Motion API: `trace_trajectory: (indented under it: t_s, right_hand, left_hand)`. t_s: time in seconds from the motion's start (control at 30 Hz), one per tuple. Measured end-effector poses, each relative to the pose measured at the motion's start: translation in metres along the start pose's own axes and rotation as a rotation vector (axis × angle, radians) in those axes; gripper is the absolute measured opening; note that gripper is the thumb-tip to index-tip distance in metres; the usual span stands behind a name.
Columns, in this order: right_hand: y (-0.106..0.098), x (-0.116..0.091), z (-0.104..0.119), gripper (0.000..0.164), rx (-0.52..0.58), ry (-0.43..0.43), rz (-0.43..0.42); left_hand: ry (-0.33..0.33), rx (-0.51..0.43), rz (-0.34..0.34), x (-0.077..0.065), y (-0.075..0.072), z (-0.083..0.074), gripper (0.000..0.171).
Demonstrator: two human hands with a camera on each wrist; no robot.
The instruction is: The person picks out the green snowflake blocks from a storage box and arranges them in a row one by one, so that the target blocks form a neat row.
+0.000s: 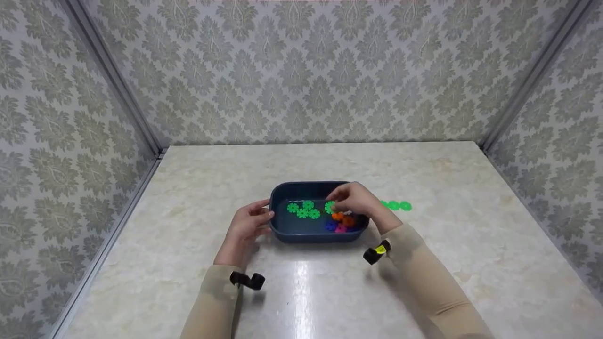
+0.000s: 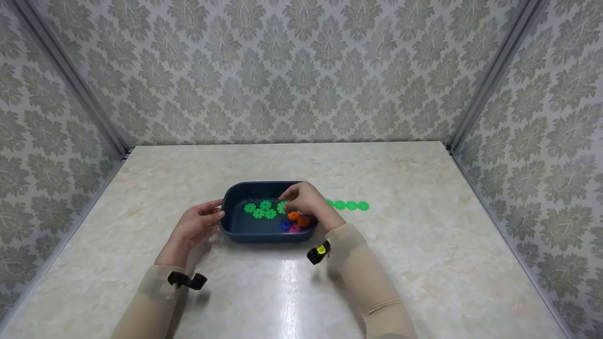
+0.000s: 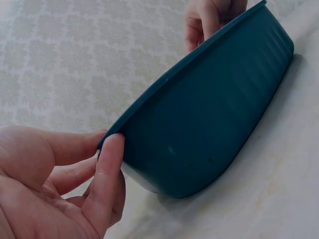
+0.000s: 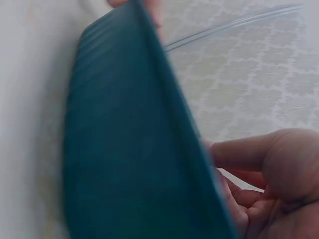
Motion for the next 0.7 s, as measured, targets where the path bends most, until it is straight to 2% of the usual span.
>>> trace_trajectory:
  t_s: [0.27, 0.5, 0.7]
  right_hand:
    - [-0.018, -0.015, -0.006, 0.033, 0.158, 0.024, -0.052]
    - [-0.037, -0.027, -0.018, 0.038, 0.184, 0.037, -0.124]
    - [-0.052, -0.036, -0.033, 0.036, 0.215, 0.072, -0.178]
  left_hand:
    - [-0.02, 0.006, -0.01, 0.0, -0.001, 0.001, 0.05]
    - [-0.025, 0.002, -0.014, 0.0, 0.0, 0.002, 0.049]
    - [-0.032, -0.002, -0.019, 0.0, 0.0, 0.001, 0.049]
Point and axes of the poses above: each hand's wrist, its own x-axis towards the middle knuckle, its own y-axis out of the palm, z = x × y, the point moved 7 cm from there along x, towards the middle knuckle, and after that the axes turned 3 degrees about -y, right-handed, at the moved point
